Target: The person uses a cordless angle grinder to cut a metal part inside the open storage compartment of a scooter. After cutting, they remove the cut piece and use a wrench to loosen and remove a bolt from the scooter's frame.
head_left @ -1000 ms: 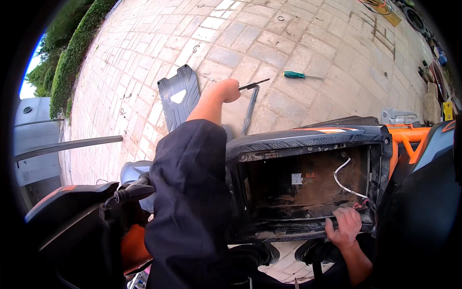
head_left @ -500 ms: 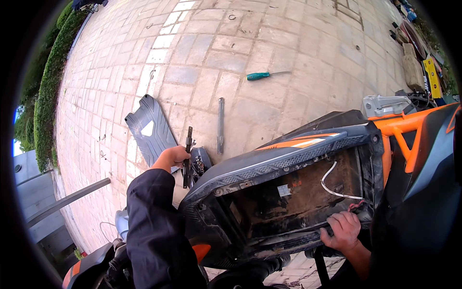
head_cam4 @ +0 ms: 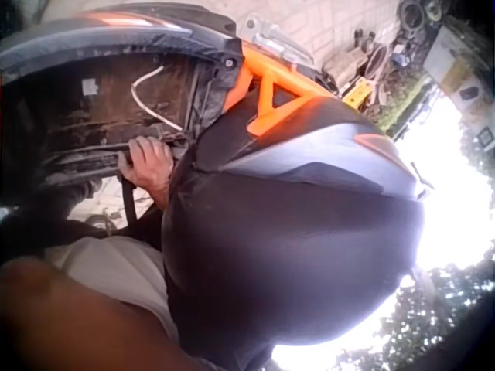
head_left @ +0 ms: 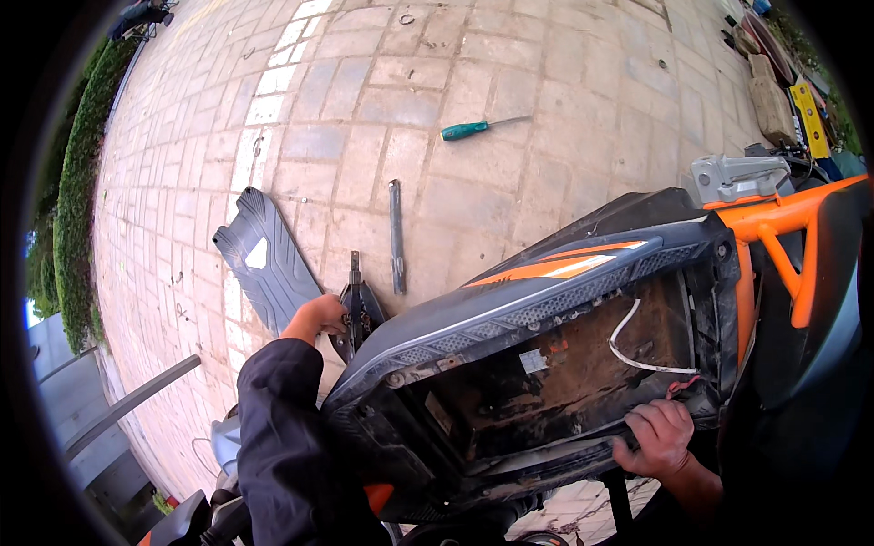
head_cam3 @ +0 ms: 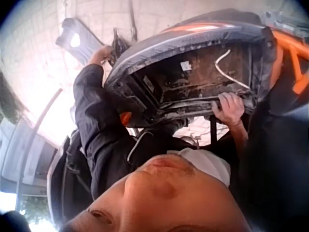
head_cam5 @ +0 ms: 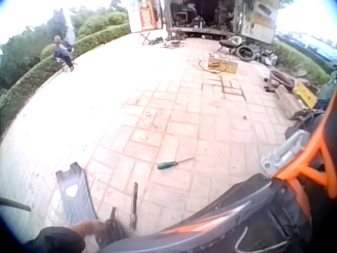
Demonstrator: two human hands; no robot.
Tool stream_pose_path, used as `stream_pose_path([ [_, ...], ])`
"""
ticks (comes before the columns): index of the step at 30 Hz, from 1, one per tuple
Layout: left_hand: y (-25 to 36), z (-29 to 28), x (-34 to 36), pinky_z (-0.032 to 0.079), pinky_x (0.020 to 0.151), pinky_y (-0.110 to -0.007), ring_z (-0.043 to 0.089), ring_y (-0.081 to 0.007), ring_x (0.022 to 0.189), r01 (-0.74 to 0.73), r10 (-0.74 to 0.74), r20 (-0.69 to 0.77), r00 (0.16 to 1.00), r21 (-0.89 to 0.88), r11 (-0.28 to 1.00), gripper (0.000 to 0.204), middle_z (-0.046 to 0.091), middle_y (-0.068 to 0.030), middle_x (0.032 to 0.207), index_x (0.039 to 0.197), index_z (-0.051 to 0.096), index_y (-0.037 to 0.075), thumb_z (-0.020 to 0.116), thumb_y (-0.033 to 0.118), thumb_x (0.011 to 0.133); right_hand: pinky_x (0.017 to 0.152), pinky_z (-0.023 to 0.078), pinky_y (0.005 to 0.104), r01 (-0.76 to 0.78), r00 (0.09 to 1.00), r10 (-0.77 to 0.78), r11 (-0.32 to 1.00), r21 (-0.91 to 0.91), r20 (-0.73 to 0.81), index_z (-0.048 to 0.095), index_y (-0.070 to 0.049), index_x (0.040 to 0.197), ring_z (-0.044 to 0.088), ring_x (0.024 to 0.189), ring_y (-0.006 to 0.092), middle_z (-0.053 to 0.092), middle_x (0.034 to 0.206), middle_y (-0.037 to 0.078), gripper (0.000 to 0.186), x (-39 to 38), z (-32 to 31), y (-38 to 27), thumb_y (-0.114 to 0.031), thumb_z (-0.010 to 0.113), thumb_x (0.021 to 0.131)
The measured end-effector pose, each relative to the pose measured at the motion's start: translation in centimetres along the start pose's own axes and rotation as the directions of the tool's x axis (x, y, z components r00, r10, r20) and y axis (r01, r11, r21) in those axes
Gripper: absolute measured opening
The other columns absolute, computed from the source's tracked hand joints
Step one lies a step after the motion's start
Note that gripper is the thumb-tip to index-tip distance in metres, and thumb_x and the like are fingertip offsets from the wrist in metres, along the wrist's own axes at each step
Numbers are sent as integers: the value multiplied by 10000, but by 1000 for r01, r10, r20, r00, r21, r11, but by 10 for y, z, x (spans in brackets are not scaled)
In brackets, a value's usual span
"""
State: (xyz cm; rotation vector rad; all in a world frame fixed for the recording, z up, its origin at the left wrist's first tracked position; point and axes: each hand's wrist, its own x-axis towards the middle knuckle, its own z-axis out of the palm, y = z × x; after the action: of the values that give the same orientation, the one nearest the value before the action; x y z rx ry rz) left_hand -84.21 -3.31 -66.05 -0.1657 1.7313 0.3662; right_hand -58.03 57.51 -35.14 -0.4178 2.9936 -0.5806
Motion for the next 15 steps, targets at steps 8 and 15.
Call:
stream_pose_path([
  [8,113,-22,-64,589,657,-401,691,-238,820,314,-317,14,948,101,944,423,711,-137,1000,1098,632,-63,559,321,934,719,451,372,-10,998,8,999,-36,-62,649,-66,881,599,803,244,623,874,55,305,-9,-2,-3,-277,727,674],
  [15,229,-63,-141,512,723,-379,665,-229,739,-326,437,-642,630,292,899,377,685,-179,830,1026,665,-54,575,282,882,745,445,339,105,993,-108,992,-69,-48,649,-96,876,603,824,218,632,885,23,295,-17,5,-1,-285,746,671],
])
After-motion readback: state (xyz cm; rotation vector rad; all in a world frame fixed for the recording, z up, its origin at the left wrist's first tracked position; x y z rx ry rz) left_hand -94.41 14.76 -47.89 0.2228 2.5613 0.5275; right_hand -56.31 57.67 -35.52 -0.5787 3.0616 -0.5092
